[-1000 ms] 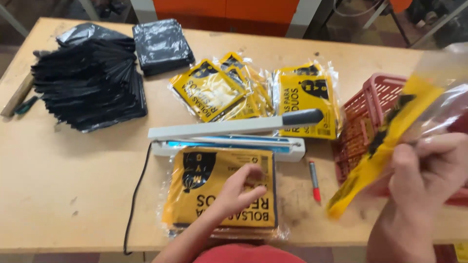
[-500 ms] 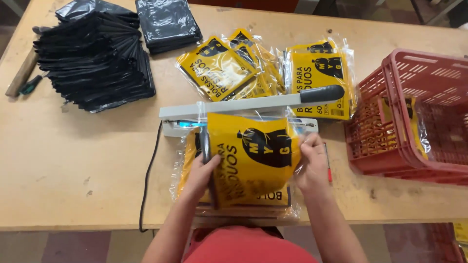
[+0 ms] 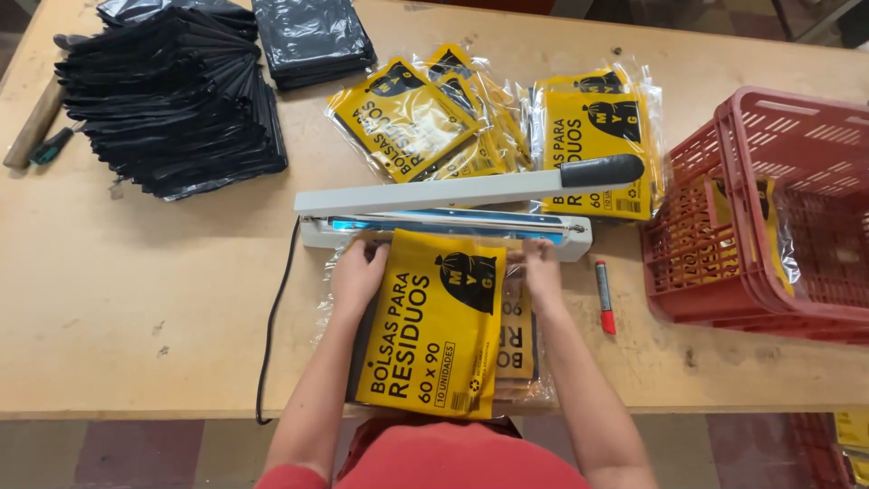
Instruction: The person places stacks of black trash bags into yellow printed packaging, seals each pack using a handheld heat sealer, and then places the sealed packs into a red basket. The process is repeated multiple times throughout the clip.
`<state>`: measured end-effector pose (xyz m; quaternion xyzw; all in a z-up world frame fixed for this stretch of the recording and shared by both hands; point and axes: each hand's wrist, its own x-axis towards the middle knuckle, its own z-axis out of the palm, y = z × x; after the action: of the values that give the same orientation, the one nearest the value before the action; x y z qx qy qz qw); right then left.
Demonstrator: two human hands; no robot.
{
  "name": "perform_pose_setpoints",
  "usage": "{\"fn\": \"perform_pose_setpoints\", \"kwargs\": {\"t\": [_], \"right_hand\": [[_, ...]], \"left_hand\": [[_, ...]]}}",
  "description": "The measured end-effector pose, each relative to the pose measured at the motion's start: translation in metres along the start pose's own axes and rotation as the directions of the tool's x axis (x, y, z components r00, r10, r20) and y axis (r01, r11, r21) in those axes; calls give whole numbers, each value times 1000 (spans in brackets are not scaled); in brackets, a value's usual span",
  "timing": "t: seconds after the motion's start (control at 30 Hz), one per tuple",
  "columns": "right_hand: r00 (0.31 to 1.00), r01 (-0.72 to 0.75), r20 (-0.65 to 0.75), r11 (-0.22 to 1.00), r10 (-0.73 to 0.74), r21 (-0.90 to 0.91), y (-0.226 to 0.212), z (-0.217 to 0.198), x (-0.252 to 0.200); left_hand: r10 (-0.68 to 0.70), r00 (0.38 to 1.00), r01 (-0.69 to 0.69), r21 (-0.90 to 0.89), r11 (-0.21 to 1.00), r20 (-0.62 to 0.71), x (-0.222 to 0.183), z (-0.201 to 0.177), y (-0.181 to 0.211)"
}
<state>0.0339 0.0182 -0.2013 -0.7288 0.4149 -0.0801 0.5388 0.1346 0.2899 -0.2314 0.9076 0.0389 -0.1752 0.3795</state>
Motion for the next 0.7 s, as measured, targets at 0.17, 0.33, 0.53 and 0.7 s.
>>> {"fn": "perform_pose_setpoints", "kwargs": {"t": [0.17, 0.33, 0.53, 0.7], "right_hand": [[992, 122, -1, 980, -124, -158, -10, -1, 8], [994, 110, 14, 974, -109, -196, -40, 4, 7], [958, 265, -1, 890, -285, -371, -21, 10, 36], [736, 518, -30, 591, -677, -618, -25, 9, 27]], "left_hand": [[39, 997, -40, 1, 999, -63, 11, -1, 15], [-83, 988, 68, -125, 990, -126, 5, 1, 20], [-96, 986, 69, -194, 979, -137, 5, 1, 21], [-118, 985, 91, -198, 976, -128, 7, 2, 21]]}}
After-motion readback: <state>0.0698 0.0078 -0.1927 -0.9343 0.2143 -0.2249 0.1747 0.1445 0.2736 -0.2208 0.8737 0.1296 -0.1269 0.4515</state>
